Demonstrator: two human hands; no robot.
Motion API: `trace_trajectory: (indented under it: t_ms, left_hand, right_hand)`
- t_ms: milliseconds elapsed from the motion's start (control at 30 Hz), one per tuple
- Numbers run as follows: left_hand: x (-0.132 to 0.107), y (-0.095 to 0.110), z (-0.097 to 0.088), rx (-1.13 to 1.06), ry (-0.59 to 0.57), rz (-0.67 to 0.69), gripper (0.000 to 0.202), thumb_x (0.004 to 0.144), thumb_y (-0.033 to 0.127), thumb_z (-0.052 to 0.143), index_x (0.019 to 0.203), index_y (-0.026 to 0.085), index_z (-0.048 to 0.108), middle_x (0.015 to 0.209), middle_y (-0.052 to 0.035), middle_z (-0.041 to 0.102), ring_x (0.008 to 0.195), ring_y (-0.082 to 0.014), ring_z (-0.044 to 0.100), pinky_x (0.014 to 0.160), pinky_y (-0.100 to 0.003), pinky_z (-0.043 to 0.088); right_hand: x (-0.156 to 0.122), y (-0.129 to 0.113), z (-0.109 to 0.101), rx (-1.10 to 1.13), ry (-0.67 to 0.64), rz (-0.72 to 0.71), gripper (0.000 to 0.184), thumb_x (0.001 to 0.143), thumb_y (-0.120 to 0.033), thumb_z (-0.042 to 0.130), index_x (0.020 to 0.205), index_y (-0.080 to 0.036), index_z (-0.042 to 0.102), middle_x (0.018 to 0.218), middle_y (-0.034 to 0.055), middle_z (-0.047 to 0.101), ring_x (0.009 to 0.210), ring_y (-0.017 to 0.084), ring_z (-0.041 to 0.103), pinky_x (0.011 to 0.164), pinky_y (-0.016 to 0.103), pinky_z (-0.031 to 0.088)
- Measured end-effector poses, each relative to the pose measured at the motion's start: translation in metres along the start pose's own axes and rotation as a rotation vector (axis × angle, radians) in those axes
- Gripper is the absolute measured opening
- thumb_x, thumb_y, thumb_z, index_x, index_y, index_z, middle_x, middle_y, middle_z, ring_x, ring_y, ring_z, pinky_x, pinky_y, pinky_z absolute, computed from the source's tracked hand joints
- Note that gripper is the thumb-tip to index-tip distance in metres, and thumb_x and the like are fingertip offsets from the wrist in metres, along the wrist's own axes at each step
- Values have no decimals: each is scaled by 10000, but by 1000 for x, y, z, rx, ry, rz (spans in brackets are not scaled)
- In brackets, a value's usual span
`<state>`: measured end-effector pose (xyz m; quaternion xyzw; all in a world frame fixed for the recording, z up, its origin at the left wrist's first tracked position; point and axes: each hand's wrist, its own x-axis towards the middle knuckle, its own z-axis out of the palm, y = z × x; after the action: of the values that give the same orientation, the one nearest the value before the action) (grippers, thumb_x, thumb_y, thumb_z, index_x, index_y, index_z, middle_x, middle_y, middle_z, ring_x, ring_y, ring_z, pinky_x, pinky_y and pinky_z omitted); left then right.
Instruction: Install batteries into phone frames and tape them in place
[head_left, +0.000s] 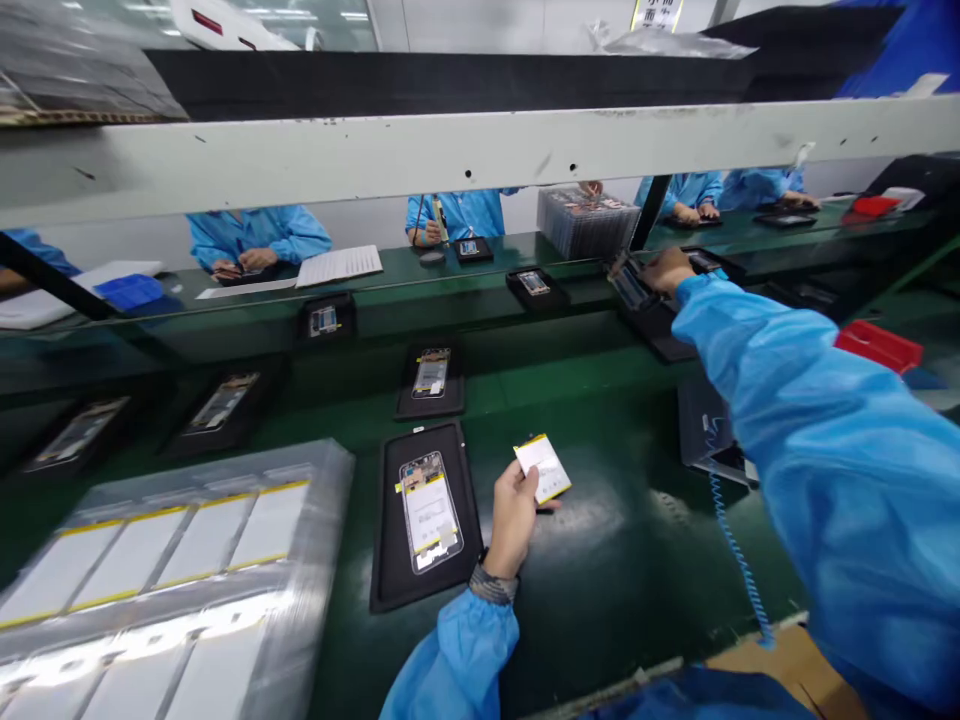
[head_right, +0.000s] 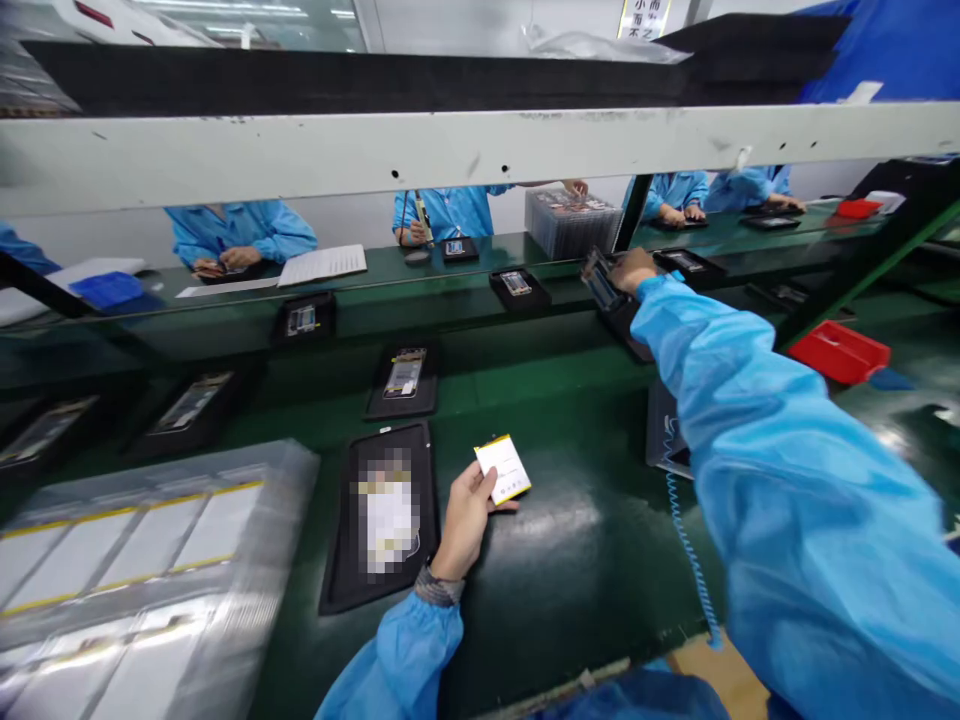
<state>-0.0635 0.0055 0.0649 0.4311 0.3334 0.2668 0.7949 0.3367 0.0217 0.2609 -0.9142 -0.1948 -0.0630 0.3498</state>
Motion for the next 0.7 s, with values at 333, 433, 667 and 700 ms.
trace_trajectory:
  t_ms: [333,433,667,700]
  left_hand:
    - [1,34,-19,-173,149,180,440,676,359,854,1019,141,684,939,-95,781,821,-200,738,633,-233,531]
    - [-1,36,-20,-93,127,178,400,716,363,825,1024,154,680,897,-75,781,714,-174,716,500,-201,436]
    - [-5,22,-15,137,17,78,420,766,434,822,1011,138,654,820,-80,776,588,-161,666,455,-209,385]
    - [-5,21,-15,150,14,78,433,773,449,819,1024,139,649,832,-85,778,600,-166,673,466,-212,395]
  right_hand:
    - [-224,17,16,626,-567,137,82,767,-176,827,765,-119,767,737,92,728,602,163,655,482,225,528]
    - [-283,45,33,815,-639,323,240,656,-294,908,765,-130,772,742,77,726,603,155,652,484,222,532]
    - [-338,77,68,1051,-668,506,491,545,-462,968,873,-158,765,826,59,753,674,161,693,593,249,575]
    - [-340,77,70,1067,-671,506,495,552,-464,967,884,-161,760,838,60,756,684,166,699,600,255,576]
